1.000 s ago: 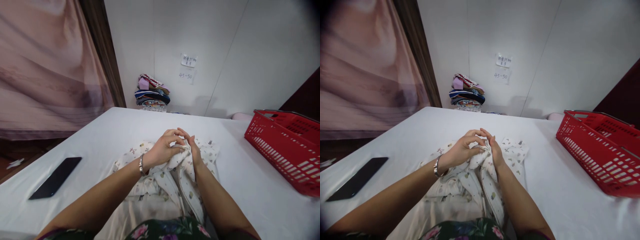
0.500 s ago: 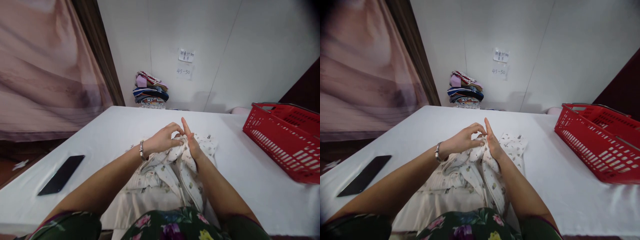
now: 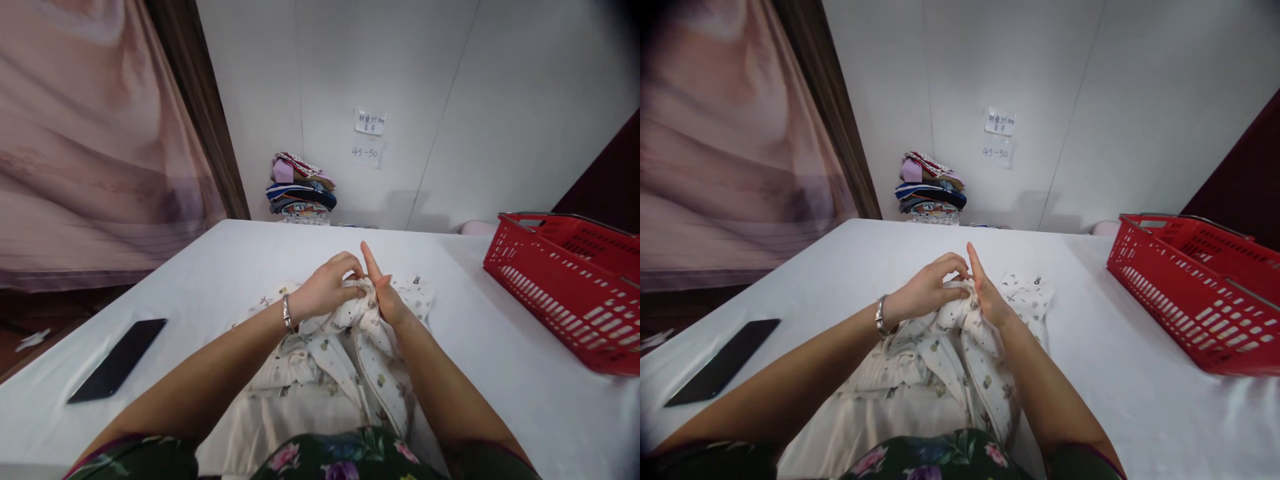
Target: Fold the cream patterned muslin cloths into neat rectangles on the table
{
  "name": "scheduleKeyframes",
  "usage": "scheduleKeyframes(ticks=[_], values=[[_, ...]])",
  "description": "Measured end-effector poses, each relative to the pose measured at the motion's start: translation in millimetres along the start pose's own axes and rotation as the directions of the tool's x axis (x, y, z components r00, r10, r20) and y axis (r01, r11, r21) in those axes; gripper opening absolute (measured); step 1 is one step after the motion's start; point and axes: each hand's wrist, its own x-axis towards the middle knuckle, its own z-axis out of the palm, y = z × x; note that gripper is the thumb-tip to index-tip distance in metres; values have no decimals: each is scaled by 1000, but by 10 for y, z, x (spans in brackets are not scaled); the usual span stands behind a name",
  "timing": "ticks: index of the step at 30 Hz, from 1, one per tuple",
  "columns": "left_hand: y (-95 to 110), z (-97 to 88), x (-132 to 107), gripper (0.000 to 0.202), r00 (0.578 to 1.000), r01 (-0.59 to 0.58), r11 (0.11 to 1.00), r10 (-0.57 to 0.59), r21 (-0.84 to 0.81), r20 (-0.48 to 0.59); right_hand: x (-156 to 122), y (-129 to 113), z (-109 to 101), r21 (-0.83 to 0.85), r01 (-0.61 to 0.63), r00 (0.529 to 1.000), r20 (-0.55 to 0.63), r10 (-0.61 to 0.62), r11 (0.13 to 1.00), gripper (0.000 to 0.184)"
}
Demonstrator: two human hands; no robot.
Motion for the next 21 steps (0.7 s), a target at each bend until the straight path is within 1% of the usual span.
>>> scheduleKeyframes(ticks=[2, 4, 8, 11, 14, 16, 18, 21], values=[[0, 33, -35, 23, 998, 18, 999, -15, 33, -65, -23, -13, -20, -90, 65, 994, 98, -57, 994, 89], [2, 64, -67, 24, 993, 11, 997, -3, 74, -117, -43, -21, -39, -187, 115, 984, 155, -86, 976, 90], [20, 107, -117, 23, 981, -61, 977, 96, 205, -167, -67, -12, -72, -395, 154, 983, 150, -102, 906, 83], [33, 140, -141, 28, 977, -79, 957, 129, 278, -169, -74, 11, -88, -468, 203, 978, 133, -158, 860, 81], [40, 187, -163, 32, 975, -95, 951, 148, 294, -164, -77, 38, -72, -503, 217, 976, 122, -181, 836, 83], [48, 221, -176, 31, 972, -102, 958, 154, 269, -180, -75, 50, -40, -492, 211, 977, 122, -173, 845, 84], [59, 247, -185, 24, 966, -110, 968, 157, 226, -204, -73, 55, -5, -424, 221, 975, 131, -182, 878, 84], [61, 261, -196, 13, 968, -112, 983, 141, 147, -206, -83, 51, 12, -325, 231, 972, 125, -201, 917, 79]])
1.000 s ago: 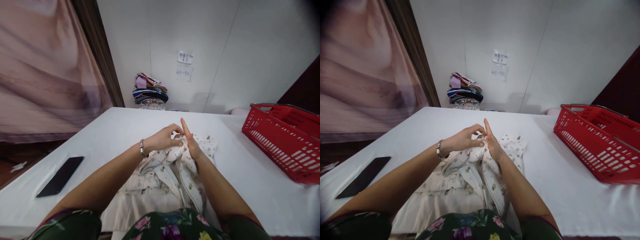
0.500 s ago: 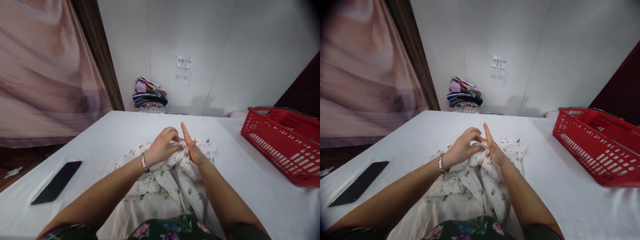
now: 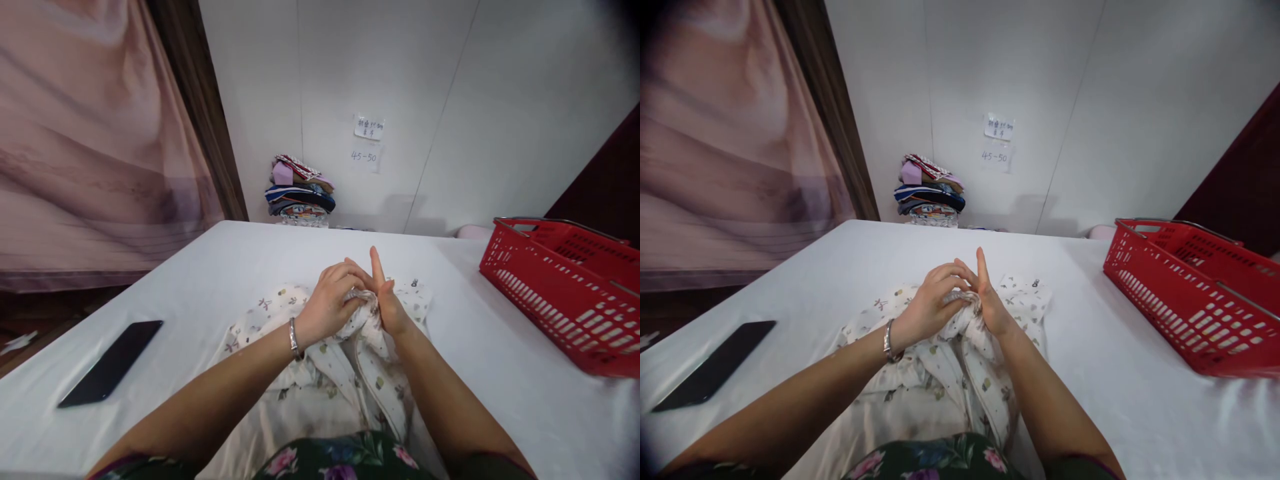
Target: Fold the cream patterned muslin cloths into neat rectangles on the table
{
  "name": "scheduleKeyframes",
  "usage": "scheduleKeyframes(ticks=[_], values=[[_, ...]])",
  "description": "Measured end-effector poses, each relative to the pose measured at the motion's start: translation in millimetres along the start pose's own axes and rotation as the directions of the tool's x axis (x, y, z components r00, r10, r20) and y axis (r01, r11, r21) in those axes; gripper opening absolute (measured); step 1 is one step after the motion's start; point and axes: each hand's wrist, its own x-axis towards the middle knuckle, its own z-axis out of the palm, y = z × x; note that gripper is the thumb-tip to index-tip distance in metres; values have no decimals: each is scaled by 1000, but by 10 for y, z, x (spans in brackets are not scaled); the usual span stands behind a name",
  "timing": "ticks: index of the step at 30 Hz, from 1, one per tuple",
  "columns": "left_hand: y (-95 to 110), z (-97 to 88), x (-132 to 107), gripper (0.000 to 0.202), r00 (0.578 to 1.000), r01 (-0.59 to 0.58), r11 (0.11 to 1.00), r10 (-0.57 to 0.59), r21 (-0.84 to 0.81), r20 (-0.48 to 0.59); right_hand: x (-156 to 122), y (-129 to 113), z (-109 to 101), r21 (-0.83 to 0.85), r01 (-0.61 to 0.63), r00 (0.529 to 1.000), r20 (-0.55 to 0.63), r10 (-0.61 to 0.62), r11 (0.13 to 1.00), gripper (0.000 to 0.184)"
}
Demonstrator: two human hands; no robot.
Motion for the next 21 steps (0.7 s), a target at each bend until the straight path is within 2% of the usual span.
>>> scheduleKeyframes(ticks=[2, 5, 8, 10, 13, 18, 21], values=[[-22, -12, -8, 11, 998, 62, 998, -62, -18, 14, -35, -4, -19, -16, -22, 999, -33, 21, 1000, 73], [-95, -46, -20, 8, 969, 247, 966, -246, -73, 17, -145, -4, -46, -181, -75, 987, -155, 47, 981, 71], [-180, -67, -18, 9, 913, 400, 880, -407, -254, 26, -282, -3, -11, -464, -96, 950, -308, -58, 881, 76], [-219, -66, -7, 13, 884, 450, 806, -464, -385, 61, -348, 0, 41, -615, -96, 926, -344, -157, 782, 71], [-246, -71, 18, 19, 860, 481, 694, -493, -535, 134, -385, 15, 101, -738, -90, 923, -314, -221, 669, 62], [-310, -161, 30, 25, 842, 502, 587, -500, -636, 203, -373, 57, 71, -794, -104, 972, -209, -107, 599, 59], [-360, -201, 17, 30, 820, 541, 486, -485, -686, 304, -377, 58, 72, -864, -70, 980, -153, -128, 498, 64]])
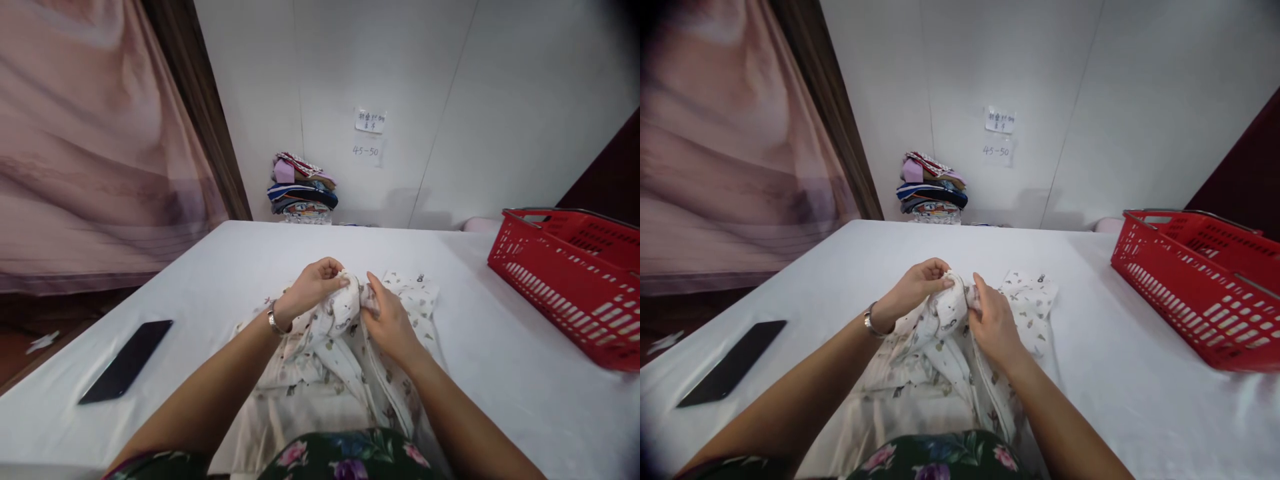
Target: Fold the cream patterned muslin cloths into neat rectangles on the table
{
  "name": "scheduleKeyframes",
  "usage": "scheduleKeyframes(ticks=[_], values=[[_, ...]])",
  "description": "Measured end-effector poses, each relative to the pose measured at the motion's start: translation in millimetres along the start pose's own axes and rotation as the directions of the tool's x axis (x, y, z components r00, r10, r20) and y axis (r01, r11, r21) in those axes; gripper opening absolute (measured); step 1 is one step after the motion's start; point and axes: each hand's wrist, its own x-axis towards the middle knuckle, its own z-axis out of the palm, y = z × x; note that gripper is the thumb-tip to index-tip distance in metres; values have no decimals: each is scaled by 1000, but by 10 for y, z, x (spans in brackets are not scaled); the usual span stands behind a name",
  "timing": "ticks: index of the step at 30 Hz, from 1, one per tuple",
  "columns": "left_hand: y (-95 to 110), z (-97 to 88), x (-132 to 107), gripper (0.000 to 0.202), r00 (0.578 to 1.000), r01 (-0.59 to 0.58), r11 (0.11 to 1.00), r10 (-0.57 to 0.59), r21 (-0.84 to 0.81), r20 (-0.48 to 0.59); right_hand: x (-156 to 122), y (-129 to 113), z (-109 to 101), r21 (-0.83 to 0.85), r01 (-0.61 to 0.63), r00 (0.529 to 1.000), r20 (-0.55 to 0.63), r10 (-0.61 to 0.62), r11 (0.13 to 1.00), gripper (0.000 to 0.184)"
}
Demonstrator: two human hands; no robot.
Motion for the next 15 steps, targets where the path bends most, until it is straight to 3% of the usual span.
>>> scheduleKeyframes(ticks=[3, 7, 11, 15], values=[[-20, -5, 13, 31, 998, 66, 995, -65, -69, 8, -22, -62, 26, -134, 66, 997, -26, -71, 989, 72], [-24, 30, 37, 30, 995, 99, 985, -100, -145, 1, -66, -124, 130, -200, 59, 998, 5, -60, 978, 79], [-4, 22, 49, 27, 994, 113, 976, -109, -185, 31, -96, -59, 206, -193, 1, 1000, -12, -3, 981, 80], [1, -13, 55, 27, 990, 139, 973, -137, -184, 20, -94, 18, 128, -96, 38, 996, -73, -46, 995, 80]])
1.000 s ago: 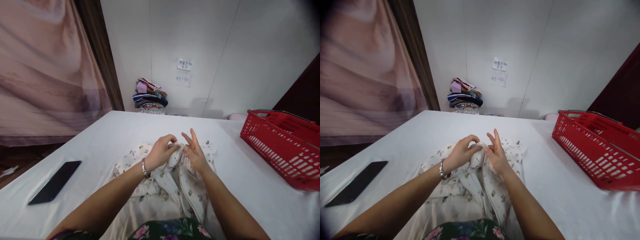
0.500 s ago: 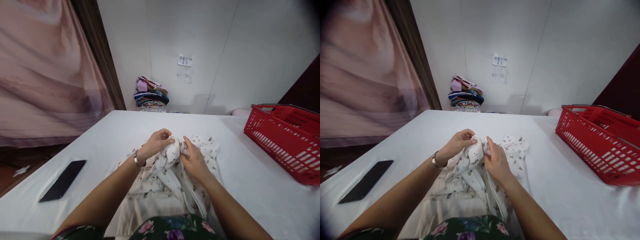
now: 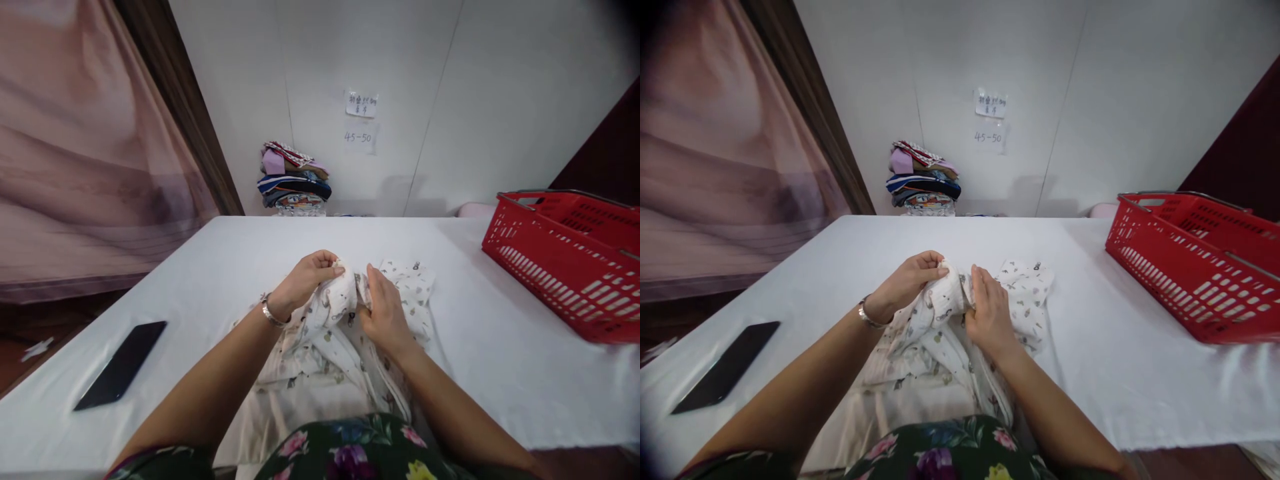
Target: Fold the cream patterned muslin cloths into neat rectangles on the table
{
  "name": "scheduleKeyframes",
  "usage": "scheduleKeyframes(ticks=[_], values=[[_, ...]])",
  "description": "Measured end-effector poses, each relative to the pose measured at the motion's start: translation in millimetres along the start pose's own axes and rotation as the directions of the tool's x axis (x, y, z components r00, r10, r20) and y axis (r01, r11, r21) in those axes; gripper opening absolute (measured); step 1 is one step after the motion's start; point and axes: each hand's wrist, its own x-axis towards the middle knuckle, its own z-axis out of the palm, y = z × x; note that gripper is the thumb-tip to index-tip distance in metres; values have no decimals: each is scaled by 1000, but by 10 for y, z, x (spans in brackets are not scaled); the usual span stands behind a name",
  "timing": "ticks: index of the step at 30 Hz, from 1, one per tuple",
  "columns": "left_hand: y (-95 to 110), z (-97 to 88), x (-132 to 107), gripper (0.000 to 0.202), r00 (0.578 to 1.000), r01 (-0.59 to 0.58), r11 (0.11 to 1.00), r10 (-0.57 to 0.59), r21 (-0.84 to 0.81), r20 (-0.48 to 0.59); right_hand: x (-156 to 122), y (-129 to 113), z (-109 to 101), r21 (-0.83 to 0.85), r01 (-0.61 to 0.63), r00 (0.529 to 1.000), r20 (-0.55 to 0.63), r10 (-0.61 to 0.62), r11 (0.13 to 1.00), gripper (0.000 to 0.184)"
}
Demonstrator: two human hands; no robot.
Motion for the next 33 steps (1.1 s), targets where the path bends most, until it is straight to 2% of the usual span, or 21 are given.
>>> scheduleKeyframes(ticks=[2, 4, 7, 10, 12, 16, 18, 20, 22, 25, 27, 30, 33], values=[[-5, -13, 7, 28, 1000, 7, 1000, -7, -4, -3, 9, 26, -70, 96, 21, 999, -35, -18, 995, 77], [-16, -21, 15, 28, 1000, 11, 1000, -11, -1, 1, 16, 56, -136, 217, -13, 999, -27, 19, 976, 72], [-32, -21, 18, 26, 1000, 16, 1000, -16, 24, 17, 31, 126, -210, 380, -175, 984, 103, 146, 908, 66], [-34, -11, 6, 26, 998, 36, 998, -38, 52, 41, 74, 198, -251, 392, -263, 961, 185, 204, 881, 61], [-27, 6, -7, 26, 996, 45, 997, -50, 64, 72, 128, 210, -262, 321, -217, 973, 145, 179, 922, 58], [-11, 76, -34, 25, 990, 6, 991, -25, 134, 140, 267, 129, -268, 217, -58, 998, 33, 53, 974, 47], [-9, 121, -53, 25, 989, -44, 977, 14, 207, 145, 320, 74, -272, 241, -13, 1000, 5, 12, 970, 38], [-14, 158, -84, 25, 989, -110, 950, 74, 293, 131, 345, 41, -274, 326, -26, 999, 30, 17, 945, 29], [-30, 182, -125, 23, 983, -182, 895, 158, 408, 93, 342, 36, -268, 479, -122, 990, 125, 71, 869, 23], [-82, 197, -191, 24, 955, -239, 770, 297, 592, 0, 308, 60, -246, 693, -333, 939, 304, 160, 640, 19], [-138, 203, -225, 26, 936, -235, 740, 346, 631, -58, 282, 79, -235, 753, -419, 906, 383, 179, 507, 18], [-237, 215, -260, 29, 941, -195, 786, 318, 587, -113, 249, 90, -234, 775, -475, 879, 446, 172, 417, 16], [-310, 226, -292, 29, 946, -145, 795, 286, 589, -153, 223, 82, -235, 784, -484, 873, 461, 156, 389, 11]])
